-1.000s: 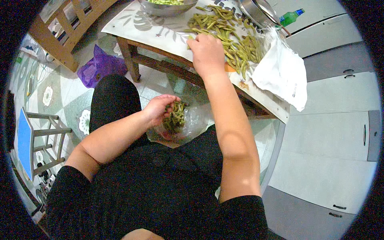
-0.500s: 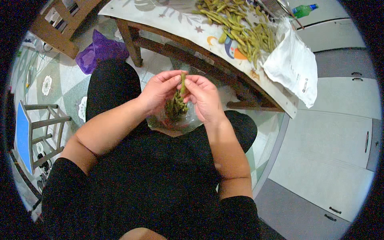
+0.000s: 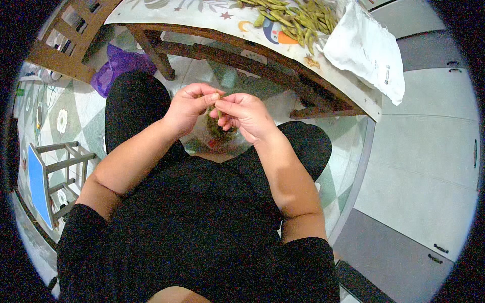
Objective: The person sits on the floor and shells green peas from their pods by hand. They pick up pods from a pile on a nearby table, open them, and drop the peas into a clear plastic bag held in their lap.
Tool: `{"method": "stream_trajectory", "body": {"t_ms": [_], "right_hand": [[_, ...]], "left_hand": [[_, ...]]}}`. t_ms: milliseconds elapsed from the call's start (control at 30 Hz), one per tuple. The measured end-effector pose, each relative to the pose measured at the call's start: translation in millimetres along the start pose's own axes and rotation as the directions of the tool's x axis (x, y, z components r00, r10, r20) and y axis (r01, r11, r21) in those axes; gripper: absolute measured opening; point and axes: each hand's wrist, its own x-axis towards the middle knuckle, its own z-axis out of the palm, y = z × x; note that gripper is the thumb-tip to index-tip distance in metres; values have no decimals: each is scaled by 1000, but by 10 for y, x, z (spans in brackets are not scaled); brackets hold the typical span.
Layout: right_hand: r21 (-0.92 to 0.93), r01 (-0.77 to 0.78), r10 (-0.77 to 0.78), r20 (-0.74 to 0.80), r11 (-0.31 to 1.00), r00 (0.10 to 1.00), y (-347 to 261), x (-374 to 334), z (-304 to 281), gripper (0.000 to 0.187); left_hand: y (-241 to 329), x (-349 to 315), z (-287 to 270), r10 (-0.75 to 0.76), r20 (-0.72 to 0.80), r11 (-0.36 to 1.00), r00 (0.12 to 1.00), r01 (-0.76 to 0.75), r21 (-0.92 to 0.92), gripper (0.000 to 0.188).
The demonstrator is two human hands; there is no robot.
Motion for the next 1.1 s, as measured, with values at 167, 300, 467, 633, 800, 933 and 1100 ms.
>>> {"method": "stream_trajectory", "body": {"t_ms": [167, 300, 467, 633, 800, 933, 1100], "right_hand": [[96, 9, -13, 37, 995, 999, 53, 15, -1, 10], [99, 0, -9, 86, 995, 996, 62, 10, 0, 14], [106, -4, -11, 140, 994, 990, 64, 23, -6, 13], [20, 99, -99, 14, 995, 995, 76, 71, 58, 9], [-32, 183, -185, -55, 983, 981, 142, 130, 93, 9], [25, 235, -232, -94, 972, 968, 203, 216, 67, 10], [-99, 216, -227, -123, 971, 966, 215, 237, 29, 10]], "left_hand": [[-26, -18, 1, 140, 6, 990, 990, -140, 36, 8], [8, -5, -69, 380, 167, 817, 910, -414, 401, 6], [44, -2, -61, 450, 228, 741, 863, -504, 445, 7], [39, -33, 2, -52, 71, 966, 996, 69, -250, 11], [-91, 30, -94, -102, 106, 914, 989, 135, -382, 13], [-129, 66, -42, -154, 34, 886, 987, 154, -437, 12], [-65, 58, -11, -253, -77, 894, 964, 203, -399, 9]]}}
